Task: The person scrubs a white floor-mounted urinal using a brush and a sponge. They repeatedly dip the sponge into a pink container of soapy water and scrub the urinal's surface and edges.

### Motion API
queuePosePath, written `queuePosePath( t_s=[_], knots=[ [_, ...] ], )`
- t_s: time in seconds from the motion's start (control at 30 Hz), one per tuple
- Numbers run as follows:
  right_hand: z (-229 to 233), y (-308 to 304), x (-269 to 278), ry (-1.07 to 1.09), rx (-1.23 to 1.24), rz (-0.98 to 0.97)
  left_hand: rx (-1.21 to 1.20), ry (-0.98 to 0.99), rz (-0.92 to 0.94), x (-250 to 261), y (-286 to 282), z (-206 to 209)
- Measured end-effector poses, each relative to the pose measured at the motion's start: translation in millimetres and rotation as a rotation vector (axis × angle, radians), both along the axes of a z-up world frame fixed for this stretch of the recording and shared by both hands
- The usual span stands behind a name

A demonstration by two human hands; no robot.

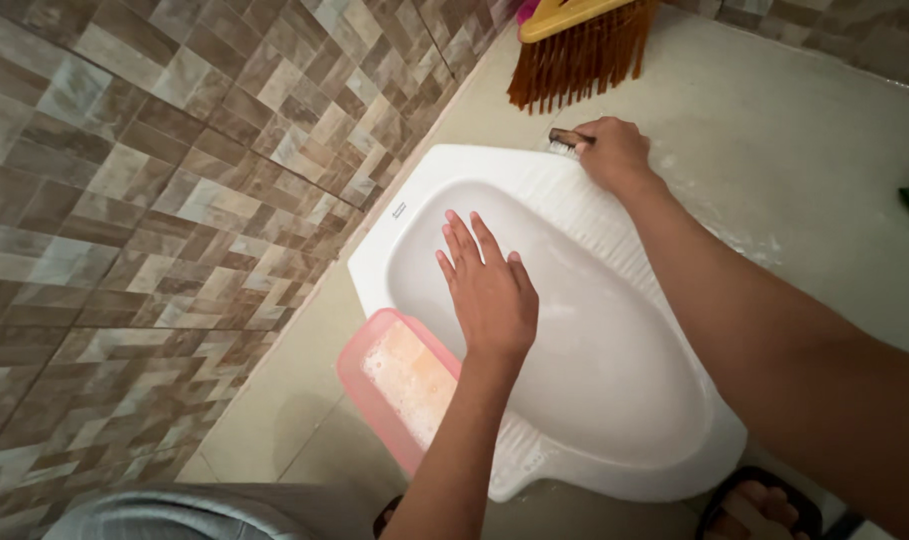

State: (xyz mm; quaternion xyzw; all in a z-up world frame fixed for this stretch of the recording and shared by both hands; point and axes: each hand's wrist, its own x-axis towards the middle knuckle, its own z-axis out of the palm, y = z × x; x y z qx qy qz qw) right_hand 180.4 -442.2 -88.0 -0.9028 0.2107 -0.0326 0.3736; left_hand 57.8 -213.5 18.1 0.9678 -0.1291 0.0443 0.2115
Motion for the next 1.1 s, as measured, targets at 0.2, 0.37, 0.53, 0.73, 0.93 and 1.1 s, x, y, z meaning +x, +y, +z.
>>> queuePosePath(
  t_s=[0.2,0.37,0.53,0.73,0.93,1.1],
  knots=[
    [-7,-28,-73,0.04,0.022,-0.047,0.024,-0.018,0.038,12,15,3],
    [-9,-19,-10,-0.051,-0.017,0.117,0.004,-0.018,0.08,24,24,2],
    [-24,54,88,0.081,0.003,0.243,-0.003,0.005,0.15,21,40,0],
    [-40,18,67,-0.081,-0.014,0.286,0.005,0.021,0.171,35,51,4],
    [-19,-16,38,-0.08,-0.152,0.239,0.015,-0.006,0.142,46,60,-5],
    [-23,74,110,0.006,-0.135,0.34,0.01,-0.009,0.193,39,62,-4]
  ],
)
